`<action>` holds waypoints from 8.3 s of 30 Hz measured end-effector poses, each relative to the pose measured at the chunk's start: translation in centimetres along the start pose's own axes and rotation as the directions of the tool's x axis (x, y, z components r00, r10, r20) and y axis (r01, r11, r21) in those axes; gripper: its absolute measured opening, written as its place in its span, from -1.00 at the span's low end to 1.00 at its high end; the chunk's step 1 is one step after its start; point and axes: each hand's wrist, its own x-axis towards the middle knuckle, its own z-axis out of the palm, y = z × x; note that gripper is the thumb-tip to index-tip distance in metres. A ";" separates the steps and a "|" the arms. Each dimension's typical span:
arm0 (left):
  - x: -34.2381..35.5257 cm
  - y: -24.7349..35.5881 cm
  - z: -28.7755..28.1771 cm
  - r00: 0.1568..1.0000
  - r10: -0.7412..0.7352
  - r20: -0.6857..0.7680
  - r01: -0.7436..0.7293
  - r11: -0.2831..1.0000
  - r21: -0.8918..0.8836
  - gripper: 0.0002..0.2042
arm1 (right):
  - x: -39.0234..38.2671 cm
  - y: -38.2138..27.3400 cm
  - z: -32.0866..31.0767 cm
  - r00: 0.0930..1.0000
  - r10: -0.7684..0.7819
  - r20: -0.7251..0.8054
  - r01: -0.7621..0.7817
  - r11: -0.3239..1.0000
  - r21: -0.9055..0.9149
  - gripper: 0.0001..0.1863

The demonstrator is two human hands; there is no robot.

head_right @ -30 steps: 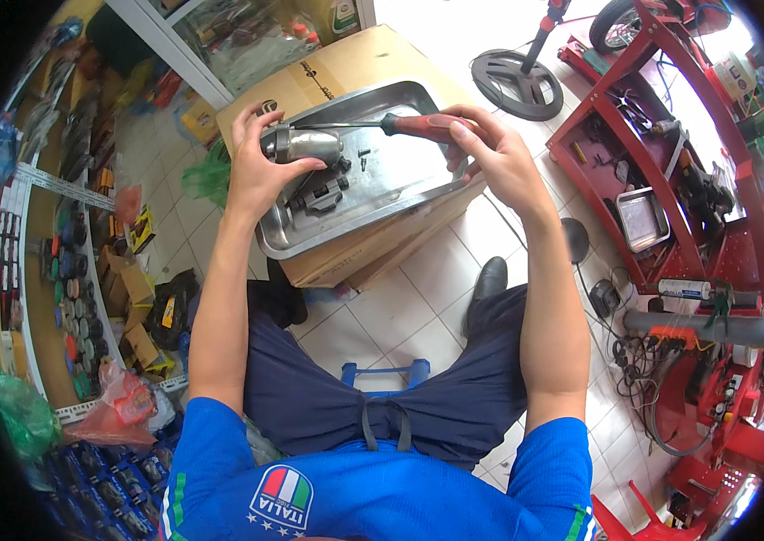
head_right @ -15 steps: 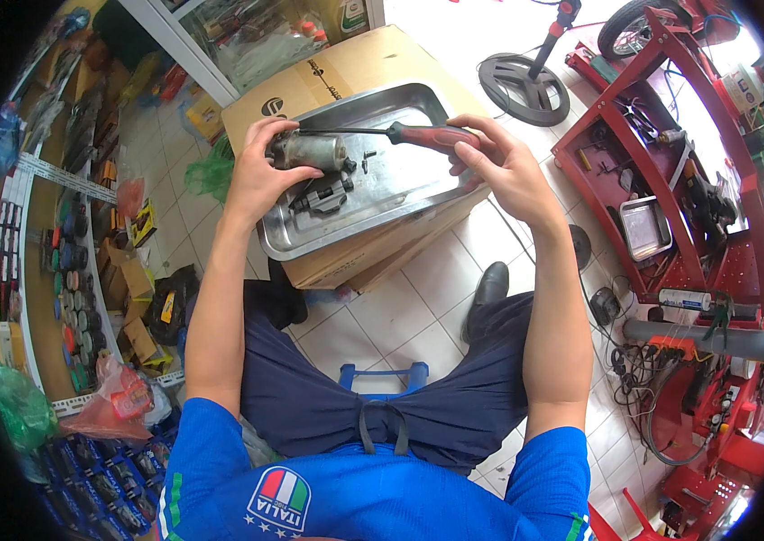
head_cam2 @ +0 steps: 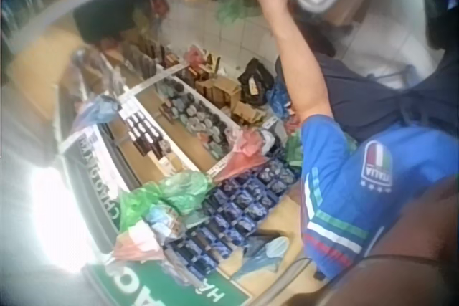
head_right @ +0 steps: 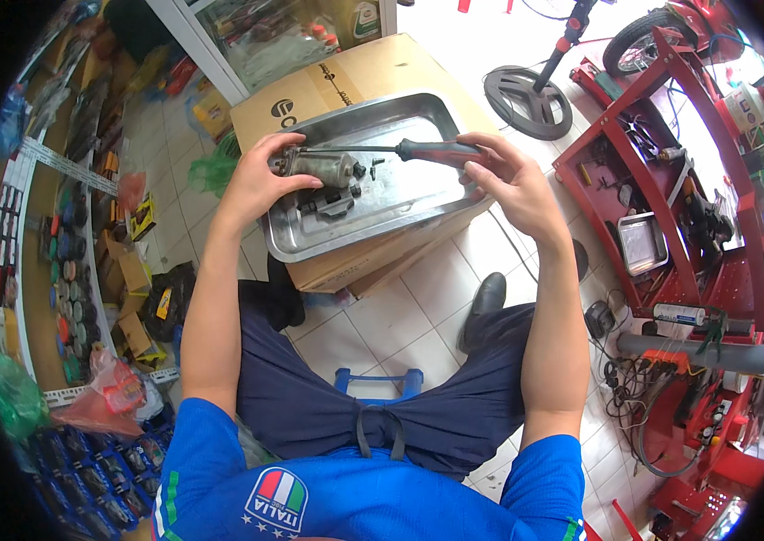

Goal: The person disassembles a mechanical part using a screwdriver and places the components into a metal tray.

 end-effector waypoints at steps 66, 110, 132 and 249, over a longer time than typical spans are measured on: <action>-0.2 1.3 0.4 0.996 -0.085 -0.019 0.085 0.996 -0.012 -0.27 | -0.1 -1.0 0.9 0.995 0.001 -0.100 -0.002 1.000 -0.008 -0.61; -0.1 2.2 0.1 0.993 -0.119 0.014 0.119 0.993 -0.005 -0.26 | 0.1 -1.4 2.2 0.975 0.068 -0.209 -0.126 0.953 -0.276 -0.66; -0.2 2.1 0.0 0.993 -0.118 0.004 0.118 0.993 -0.002 -0.26 | 0.1 -0.8 2.1 0.977 -0.105 -0.186 0.080 0.988 -0.135 -0.64; 0.4 0.9 -2.1 0.987 -0.147 0.070 0.154 0.982 -0.107 -0.37 | 1.1 0.1 -2.0 0.948 -0.016 -0.319 -0.023 0.993 -0.117 -0.59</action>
